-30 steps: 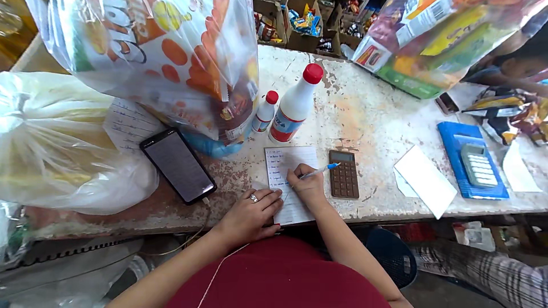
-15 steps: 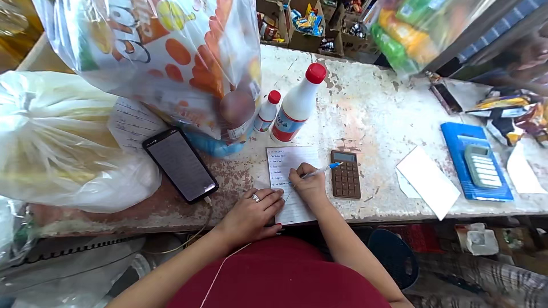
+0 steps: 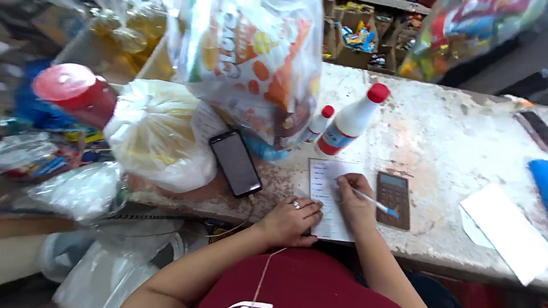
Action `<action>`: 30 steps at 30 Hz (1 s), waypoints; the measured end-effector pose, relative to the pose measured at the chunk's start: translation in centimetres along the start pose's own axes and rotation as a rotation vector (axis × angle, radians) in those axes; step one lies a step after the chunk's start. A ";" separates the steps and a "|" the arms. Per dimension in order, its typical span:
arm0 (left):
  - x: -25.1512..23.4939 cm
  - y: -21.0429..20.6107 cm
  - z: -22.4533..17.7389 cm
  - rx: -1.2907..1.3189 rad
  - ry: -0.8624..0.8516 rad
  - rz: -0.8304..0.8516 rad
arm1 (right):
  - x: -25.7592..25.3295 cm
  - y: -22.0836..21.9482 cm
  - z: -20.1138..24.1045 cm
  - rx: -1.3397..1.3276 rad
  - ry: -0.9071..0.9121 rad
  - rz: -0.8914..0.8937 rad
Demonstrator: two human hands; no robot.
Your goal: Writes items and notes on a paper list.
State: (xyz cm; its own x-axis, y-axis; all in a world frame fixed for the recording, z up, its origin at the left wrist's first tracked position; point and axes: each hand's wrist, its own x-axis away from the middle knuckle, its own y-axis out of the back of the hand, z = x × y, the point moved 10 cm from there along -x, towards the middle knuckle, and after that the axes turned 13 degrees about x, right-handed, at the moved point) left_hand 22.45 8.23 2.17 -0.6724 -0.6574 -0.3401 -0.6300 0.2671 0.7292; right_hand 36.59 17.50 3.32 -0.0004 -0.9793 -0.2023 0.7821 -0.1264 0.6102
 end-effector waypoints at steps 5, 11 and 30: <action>-0.1 0.2 -0.1 0.016 -0.004 -0.009 | -0.1 -0.4 0.2 -0.023 0.095 -0.044; -0.1 0.3 -0.3 0.033 -0.007 -0.015 | 0.0 -0.4 0.5 0.019 0.119 -0.045; -0.2 0.4 -0.4 0.049 -0.015 -0.013 | 0.1 -0.5 1.0 0.087 0.202 -0.054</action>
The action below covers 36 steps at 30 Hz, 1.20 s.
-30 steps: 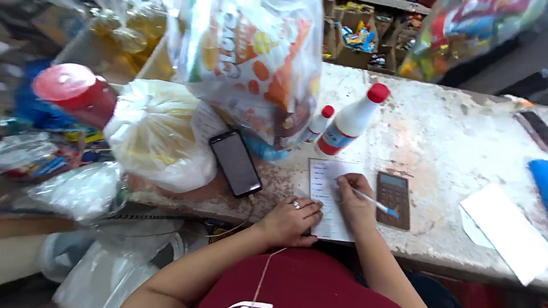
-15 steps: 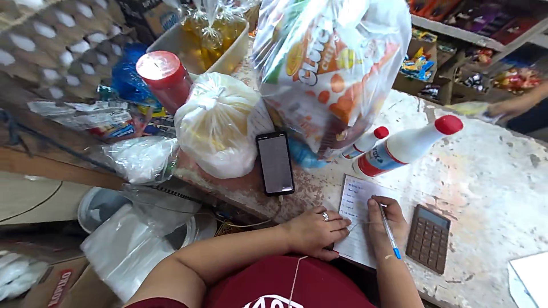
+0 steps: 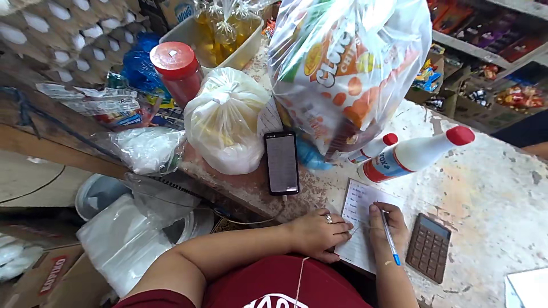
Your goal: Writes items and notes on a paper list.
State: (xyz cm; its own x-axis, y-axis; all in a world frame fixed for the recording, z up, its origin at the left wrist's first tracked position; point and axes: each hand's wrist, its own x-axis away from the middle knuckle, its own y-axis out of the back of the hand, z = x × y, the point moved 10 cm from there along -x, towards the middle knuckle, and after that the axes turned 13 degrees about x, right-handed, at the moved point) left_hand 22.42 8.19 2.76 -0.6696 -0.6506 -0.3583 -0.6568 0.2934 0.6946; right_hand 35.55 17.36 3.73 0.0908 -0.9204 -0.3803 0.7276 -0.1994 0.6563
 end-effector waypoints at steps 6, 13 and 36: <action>0.0 -0.1 0.0 0.010 0.011 0.013 | 0.0 -0.1 -0.1 0.023 0.007 0.004; 0.0 0.1 -0.1 0.012 0.003 0.007 | 0.0 -0.1 -0.1 0.026 -0.003 0.003; 0.3 0.2 0.2 0.043 0.051 -0.059 | 0.1 -0.5 -1.0 0.063 -0.118 0.092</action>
State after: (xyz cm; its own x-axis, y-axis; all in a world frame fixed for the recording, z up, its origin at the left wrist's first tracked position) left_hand 22.04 8.22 2.71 -0.6112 -0.7024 -0.3647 -0.7097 0.2824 0.6454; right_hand 35.86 17.68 2.73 0.0717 -0.9681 -0.2399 0.6754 -0.1298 0.7259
